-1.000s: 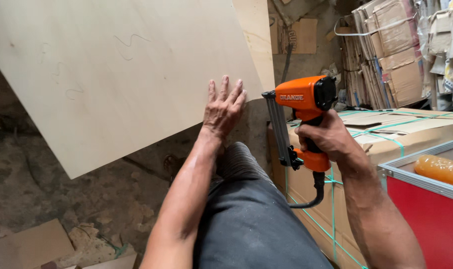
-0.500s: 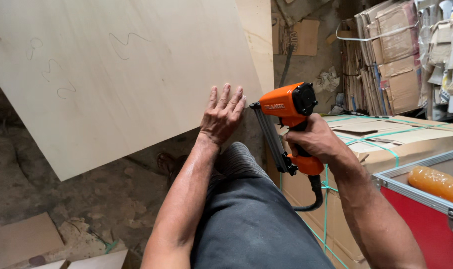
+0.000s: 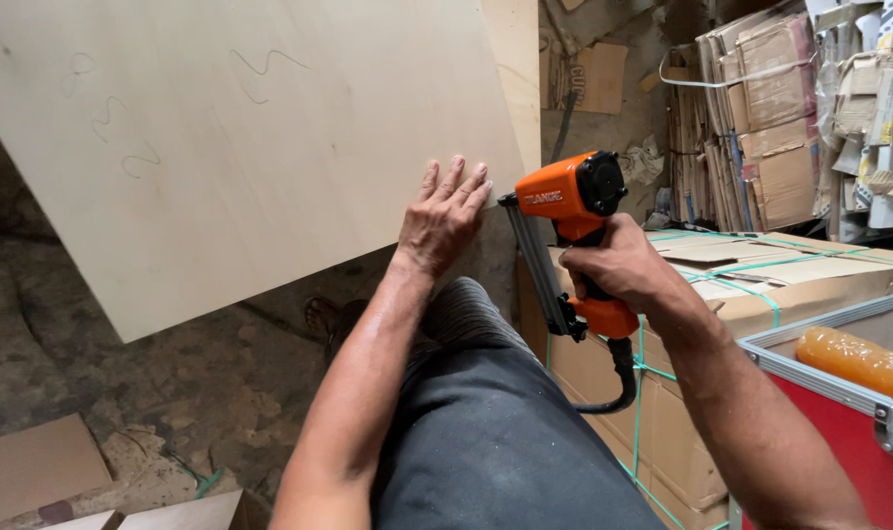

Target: The person uses an orange pneumatic nail gun to fasten wooden panels together, forming a box-like structure. They repeatedly position the panels, drive nails along the edges, and reposition the assembly to access different sides.

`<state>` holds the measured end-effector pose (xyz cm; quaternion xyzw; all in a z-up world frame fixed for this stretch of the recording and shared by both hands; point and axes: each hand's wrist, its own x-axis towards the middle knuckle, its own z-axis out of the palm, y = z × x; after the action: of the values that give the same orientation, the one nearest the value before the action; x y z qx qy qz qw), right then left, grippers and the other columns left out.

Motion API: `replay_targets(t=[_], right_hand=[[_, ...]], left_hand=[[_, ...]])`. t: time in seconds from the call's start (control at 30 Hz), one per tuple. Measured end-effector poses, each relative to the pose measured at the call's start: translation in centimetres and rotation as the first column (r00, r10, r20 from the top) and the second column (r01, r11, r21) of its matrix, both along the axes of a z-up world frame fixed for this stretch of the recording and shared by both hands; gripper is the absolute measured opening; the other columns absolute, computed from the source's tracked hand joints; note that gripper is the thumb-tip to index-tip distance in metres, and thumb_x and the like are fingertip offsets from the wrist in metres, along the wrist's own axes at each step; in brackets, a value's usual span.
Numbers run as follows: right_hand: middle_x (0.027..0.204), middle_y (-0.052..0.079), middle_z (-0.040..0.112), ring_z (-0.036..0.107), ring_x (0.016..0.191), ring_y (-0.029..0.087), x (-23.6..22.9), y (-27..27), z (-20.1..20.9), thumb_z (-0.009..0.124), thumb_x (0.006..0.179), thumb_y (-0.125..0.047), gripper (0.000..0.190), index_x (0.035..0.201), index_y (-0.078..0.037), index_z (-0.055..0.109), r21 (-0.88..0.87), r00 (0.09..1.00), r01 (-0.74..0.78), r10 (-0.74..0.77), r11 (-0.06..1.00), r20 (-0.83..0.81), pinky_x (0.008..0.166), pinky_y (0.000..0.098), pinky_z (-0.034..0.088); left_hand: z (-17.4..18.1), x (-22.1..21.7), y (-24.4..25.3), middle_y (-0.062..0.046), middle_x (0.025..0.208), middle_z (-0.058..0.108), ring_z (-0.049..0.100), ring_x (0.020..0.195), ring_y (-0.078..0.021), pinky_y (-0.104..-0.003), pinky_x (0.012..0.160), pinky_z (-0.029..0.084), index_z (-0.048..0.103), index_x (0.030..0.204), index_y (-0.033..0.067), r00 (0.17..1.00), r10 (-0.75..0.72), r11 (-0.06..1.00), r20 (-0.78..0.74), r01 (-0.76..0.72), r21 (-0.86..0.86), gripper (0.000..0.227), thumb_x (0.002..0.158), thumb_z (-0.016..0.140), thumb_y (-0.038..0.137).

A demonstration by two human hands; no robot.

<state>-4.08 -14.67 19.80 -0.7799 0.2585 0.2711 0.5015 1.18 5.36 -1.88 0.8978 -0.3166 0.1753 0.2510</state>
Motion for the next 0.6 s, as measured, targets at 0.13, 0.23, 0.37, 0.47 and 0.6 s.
replay_targets(t=[0.13, 0.23, 0.37, 0.47, 0.6], right_hand=[[0.051, 0.023, 0.061, 0.063, 0.038, 0.032, -0.3, 0.0, -1.0, 0.074, 0.077, 0.002, 0.012, 0.081, 0.012, 0.068, -0.046, 1.000, 0.002, -0.002, 0.999, -0.002, 0.040, 0.0403, 0.052], [0.049, 0.022, 0.058, 0.061, 0.038, 0.031, -0.7, 0.0, -1.9, 0.072, 0.075, 0.005, 0.008, 0.076, 0.010, 0.066, -0.043, 0.998, 0.016, -0.013, 0.999, 0.068, 0.039, 0.0389, 0.049], [0.046, 0.020, 0.057, 0.060, 0.036, 0.027, -0.6, 1.9, 0.2, 0.071, 0.073, 0.005, 0.006, 0.071, 0.005, 0.065, -0.059, 0.995, 0.043, -0.037, 0.997, 0.091, 0.038, 0.0365, 0.047], [0.047, 0.021, 0.058, 0.060, 0.036, 0.029, -0.6, 3.9, 1.6, 0.068, 0.073, 0.005, 0.004, 0.071, 0.006, 0.064, -0.065, 0.996, 0.025, -0.020, 0.998, 0.087, 0.039, 0.0387, 0.049], [0.053, 0.023, 0.060, 0.063, 0.041, 0.032, -1.9, 6.9, 1.4, 0.070, 0.072, 0.006, 0.008, 0.077, 0.008, 0.064, 0.002, 0.997, 0.046, -0.046, 0.999, 0.062, 0.044, 0.0418, 0.052]], left_hand=[[0.2, -0.4, 5.5, -0.006, 0.144, 0.065, 0.056, 0.137, -0.0308, -0.051, 0.117, 0.040, 0.070, 0.131, 0.0161, 0.989, -0.098, 0.995, -0.114, 0.097, -0.011, 0.048, 0.084, 0.073, 0.023], [3.4, -1.7, 13.1, -0.007, 0.147, 0.062, 0.052, 0.140, -0.0333, -0.057, 0.119, 0.033, 0.070, 0.133, 0.0202, 0.993, -0.080, 0.987, -0.085, 0.091, 0.130, 0.054, 0.081, 0.081, 0.034], [4.5, -2.7, 17.7, -0.003, 0.145, 0.065, 0.054, 0.140, -0.0316, -0.060, 0.119, 0.030, 0.072, 0.131, 0.0245, 0.997, -0.026, 0.983, -0.071, 0.039, 0.182, 0.047, 0.085, 0.079, 0.031], [3.4, -2.7, 17.8, -0.002, 0.141, 0.068, 0.058, 0.136, -0.0307, -0.059, 0.117, 0.037, 0.073, 0.127, 0.0248, 0.999, -0.030, 0.990, -0.022, 0.033, 0.134, 0.042, 0.086, 0.077, 0.030], [3.1, -2.9, 17.7, -0.001, 0.135, 0.071, 0.062, 0.131, -0.0291, -0.058, 0.115, 0.041, 0.076, 0.123, 0.0249, 0.998, -0.015, 0.993, 0.062, 0.008, 0.116, 0.039, 0.085, 0.077, 0.033]])
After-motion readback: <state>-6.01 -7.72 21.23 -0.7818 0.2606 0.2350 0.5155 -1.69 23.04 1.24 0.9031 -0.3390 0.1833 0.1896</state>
